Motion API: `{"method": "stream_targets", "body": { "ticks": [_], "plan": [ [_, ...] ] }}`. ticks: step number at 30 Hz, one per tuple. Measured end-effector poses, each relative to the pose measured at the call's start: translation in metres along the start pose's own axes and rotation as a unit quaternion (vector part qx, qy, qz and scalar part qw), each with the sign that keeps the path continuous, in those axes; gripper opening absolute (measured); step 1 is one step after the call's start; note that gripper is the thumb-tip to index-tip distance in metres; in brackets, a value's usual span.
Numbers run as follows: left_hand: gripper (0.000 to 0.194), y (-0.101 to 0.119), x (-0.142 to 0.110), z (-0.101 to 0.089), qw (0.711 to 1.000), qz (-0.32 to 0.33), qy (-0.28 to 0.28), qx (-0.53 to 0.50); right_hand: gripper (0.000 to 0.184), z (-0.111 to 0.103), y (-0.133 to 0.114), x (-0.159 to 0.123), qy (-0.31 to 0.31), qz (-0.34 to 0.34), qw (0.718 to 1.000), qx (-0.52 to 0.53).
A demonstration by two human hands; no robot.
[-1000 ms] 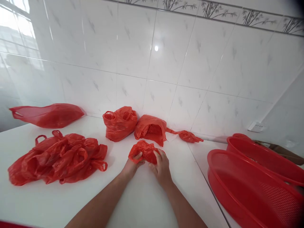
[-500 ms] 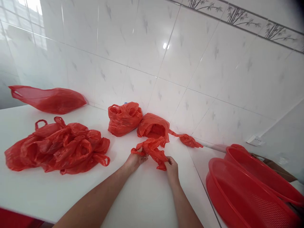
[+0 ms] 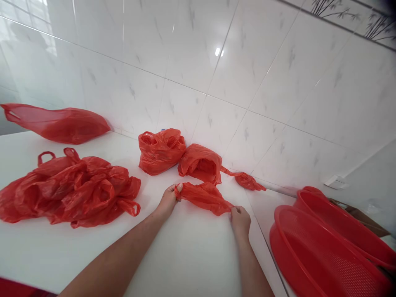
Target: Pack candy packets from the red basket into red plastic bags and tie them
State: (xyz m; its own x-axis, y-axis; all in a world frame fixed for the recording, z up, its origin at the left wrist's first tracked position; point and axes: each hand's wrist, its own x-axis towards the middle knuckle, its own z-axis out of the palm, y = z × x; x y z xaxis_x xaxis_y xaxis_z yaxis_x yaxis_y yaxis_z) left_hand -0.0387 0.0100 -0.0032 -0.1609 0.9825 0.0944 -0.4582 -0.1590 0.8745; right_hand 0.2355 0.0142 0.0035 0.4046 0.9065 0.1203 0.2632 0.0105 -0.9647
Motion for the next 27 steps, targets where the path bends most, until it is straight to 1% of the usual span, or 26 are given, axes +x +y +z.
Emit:
{"method": "stream_targets", "body": {
  "ticks": [3, 6, 10, 11, 12, 14, 15, 16, 18, 19, 20, 21, 22, 23, 24, 25, 26, 27],
  "plan": [
    [0.042, 0.003, -0.005, 0.001, 0.999, 0.005, -0.024, 0.034, 0.011, -0.003, 0.003, 0.003, -0.014, 0.037, 0.997, 0.059],
    [0.045, 0.006, -0.012, -0.001, 0.996, 0.001, -0.05, 0.068, 0.014, -0.001, 0.005, 0.007, -0.033, 0.078, 0.987, 0.134],
    [0.044, 0.009, -0.015, -0.007, 0.982, -0.018, -0.123, 0.139, 0.016, -0.004, 0.001, 0.016, -0.065, 0.123, 0.965, 0.221],
    [0.044, 0.011, -0.015, -0.008, 0.981, -0.022, -0.125, 0.147, 0.017, -0.006, -0.002, 0.019, -0.073, 0.13, 0.96, 0.238],
    [0.043, 0.013, -0.015, -0.007, 0.982, -0.022, -0.113, 0.148, 0.018, -0.008, -0.005, 0.021, -0.079, 0.135, 0.955, 0.254],
    [0.042, 0.02, -0.016, -0.002, 0.988, -0.006, -0.071, 0.14, 0.018, -0.012, -0.015, 0.023, -0.083, 0.139, 0.946, 0.281],
    [0.041, 0.025, -0.017, 0.002, 0.988, 0.01, -0.061, 0.14, 0.018, -0.014, -0.021, 0.024, -0.083, 0.14, 0.941, 0.296],
    [0.038, 0.03, -0.018, 0.008, 0.987, 0.027, -0.063, 0.142, 0.018, -0.015, -0.028, 0.023, -0.083, 0.141, 0.934, 0.317],
    [0.033, 0.04, -0.022, 0.021, 0.985, 0.047, -0.09, 0.14, 0.016, -0.017, -0.043, 0.022, -0.086, 0.143, 0.915, 0.368],
    [0.031, 0.044, -0.024, 0.027, 0.985, 0.047, -0.1, 0.135, 0.015, -0.018, -0.051, 0.021, -0.089, 0.142, 0.905, 0.391],
    [0.03, 0.049, -0.025, 0.032, 0.986, 0.041, -0.096, 0.129, 0.013, -0.019, -0.058, 0.02, -0.091, 0.142, 0.898, 0.407],
    [0.031, 0.053, -0.026, 0.037, 0.989, 0.037, -0.074, 0.124, 0.012, -0.021, -0.064, 0.02, -0.094, 0.143, 0.896, 0.411],
    [0.032, 0.056, -0.027, 0.04, 0.991, 0.041, -0.033, 0.124, 0.013, -0.022, -0.068, 0.019, -0.099, 0.145, 0.899, 0.402],
    [0.034, 0.059, -0.027, 0.042, 0.989, 0.056, 0.018, 0.133, 0.014, -0.024, -0.071, 0.019, -0.106, 0.147, 0.904, 0.388],
    [0.036, 0.061, -0.026, 0.044, 0.983, 0.082, 0.07, 0.152, 0.016, -0.026, -0.073, 0.018, -0.117, 0.149, 0.909, 0.371],
    [0.037, 0.062, -0.025, 0.045, 0.971, 0.115, 0.109, 0.179, 0.017, -0.027, -0.073, 0.018, -0.134, 0.149, 0.914, 0.353],
    [0.039, 0.063, -0.024, 0.047, 0.958, 0.147, 0.125, 0.215, 0.018, -0.028, -0.071, 0.017, -0.157, 0.144, 0.918, 0.335],
    [0.039, 0.062, -0.022, 0.049, 0.944, 0.172, 0.113, 0.256, 0.019, -0.028, -0.069, 0.016, -0.181, 0.137, 0.921, 0.318]
  ]
}}
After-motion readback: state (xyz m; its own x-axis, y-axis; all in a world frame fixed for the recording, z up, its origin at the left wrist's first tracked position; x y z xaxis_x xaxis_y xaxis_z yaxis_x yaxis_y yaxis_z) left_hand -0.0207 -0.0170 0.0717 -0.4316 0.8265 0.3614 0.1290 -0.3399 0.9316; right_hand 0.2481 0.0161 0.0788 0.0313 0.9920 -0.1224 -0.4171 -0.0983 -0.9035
